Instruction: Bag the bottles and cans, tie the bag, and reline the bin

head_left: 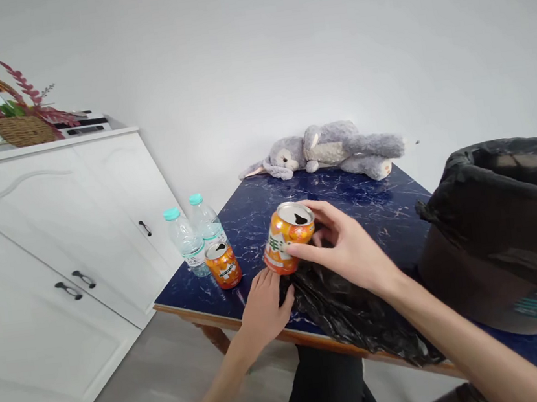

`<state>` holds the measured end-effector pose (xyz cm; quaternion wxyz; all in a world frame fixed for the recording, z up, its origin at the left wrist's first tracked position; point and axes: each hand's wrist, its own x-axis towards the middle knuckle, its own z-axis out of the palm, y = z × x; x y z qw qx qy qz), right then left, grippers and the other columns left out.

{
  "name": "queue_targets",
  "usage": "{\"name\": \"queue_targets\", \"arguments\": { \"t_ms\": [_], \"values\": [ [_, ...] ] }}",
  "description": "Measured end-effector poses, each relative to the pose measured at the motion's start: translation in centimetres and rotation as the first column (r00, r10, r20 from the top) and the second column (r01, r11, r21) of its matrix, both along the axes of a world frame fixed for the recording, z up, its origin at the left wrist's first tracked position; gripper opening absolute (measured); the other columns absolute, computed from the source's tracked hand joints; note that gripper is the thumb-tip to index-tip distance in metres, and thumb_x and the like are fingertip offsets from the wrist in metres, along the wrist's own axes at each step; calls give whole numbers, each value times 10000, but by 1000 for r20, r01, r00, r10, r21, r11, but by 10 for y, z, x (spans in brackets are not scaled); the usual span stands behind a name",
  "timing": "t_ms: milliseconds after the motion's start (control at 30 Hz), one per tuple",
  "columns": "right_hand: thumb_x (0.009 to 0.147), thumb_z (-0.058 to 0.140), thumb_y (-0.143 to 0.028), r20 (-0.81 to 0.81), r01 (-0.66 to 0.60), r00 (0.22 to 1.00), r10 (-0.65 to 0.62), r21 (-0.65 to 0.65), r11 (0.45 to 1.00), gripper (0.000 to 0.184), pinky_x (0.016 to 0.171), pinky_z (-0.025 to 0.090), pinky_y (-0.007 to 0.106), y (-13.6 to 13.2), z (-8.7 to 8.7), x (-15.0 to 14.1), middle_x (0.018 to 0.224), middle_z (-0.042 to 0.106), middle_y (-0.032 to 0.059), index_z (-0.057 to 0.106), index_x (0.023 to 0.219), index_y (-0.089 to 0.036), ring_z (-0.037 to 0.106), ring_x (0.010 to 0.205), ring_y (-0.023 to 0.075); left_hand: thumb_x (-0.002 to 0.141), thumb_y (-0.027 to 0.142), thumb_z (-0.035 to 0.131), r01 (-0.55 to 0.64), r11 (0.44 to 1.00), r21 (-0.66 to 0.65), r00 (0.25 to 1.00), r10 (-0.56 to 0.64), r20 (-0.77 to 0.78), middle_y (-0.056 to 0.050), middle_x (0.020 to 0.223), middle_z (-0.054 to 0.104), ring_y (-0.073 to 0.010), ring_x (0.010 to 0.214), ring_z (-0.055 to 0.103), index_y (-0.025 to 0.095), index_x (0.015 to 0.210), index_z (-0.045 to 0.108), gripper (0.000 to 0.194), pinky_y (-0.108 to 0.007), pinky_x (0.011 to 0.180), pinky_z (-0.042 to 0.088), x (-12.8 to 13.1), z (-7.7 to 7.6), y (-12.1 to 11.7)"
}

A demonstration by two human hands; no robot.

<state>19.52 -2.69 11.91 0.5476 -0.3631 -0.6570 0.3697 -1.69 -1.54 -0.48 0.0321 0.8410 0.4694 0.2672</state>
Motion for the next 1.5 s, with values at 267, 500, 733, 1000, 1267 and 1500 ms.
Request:
{"name": "queue_targets", "arguments": {
  "t_ms": [267, 500, 733, 1000, 1267, 1500],
  "values": [
    [818, 817, -260, 223, 116, 964, -142, 125, 985, 688, 1067, 545, 445, 70, -27, -77, 1379, 692, 111, 510, 1432, -220, 684, 1222, 275, 1010, 315, 657, 297, 904, -308, 949, -243, 200, -117, 1506, 647, -301, 1414, 598, 240, 1452, 590, 453, -502, 1222, 460, -38, 28, 9],
    [786, 824, -189, 417, -18, 909, -24, 96, 995, 607, 1101, 487, 442, 114, -56, -112, 1326, 695, 100, 563, 1333, -228, 647, 1271, 273, 1013, 402, 704, 556, 629, -544, 815, -285, 504, -128, 1555, 615, -293, 1477, 554, 236, 1473, 622, 495, -509, 1268, 412, -68, 39, 37],
    [808, 803, -197, 464, -37, 886, 13, 44, 998, 624, 1091, 486, 445, 130, -65, -126, 1364, 673, 129, 540, 1374, -209, 639, 1273, 276, 975, 393, 775, 693, 450, -563, 686, -173, 707, -165, 1574, 592, -321, 1517, 508, 209, 1469, 639, 544, -546, 1302, 341, -83, 35, 58],
    [835, 776, -196, 475, -47, 880, 20, 44, 998, 802, 1183, 458, 475, 125, -64, -128, 1552, 548, 223, 434, 1558, -131, 515, 1464, 324, 884, 561, 778, 656, 439, -614, 699, -45, 714, -140, 1433, 706, -346, 1410, 621, 220, 1259, 760, 507, -570, 1261, 423, -77, 43, 64],
    [984, 522, -142, 519, -8, 840, -159, 305, 952, 572, 1225, 445, 487, 47, -47, -75, 1552, 565, 159, 470, 1553, -178, 543, 1439, 292, 897, 495, 800, 646, 452, -615, 655, 85, 751, -197, 1291, 770, -353, 1272, 721, 160, 1182, 754, 442, -549, 1178, 511, -79, 34, 76],
    [1004, 534, -212, 556, 317, 529, -641, 571, 757, 657, 1142, 449, 657, -35, -52, 11, 1574, 519, 199, 357, 1636, -233, 472, 1478, 428, 1043, 468, 636, 490, 678, -548, 848, -226, 479, -126, 1360, 721, -272, 1305, 674, 233, 1321, 673, 366, -468, 1155, 505, -58, 45, 32]
  ]
}}
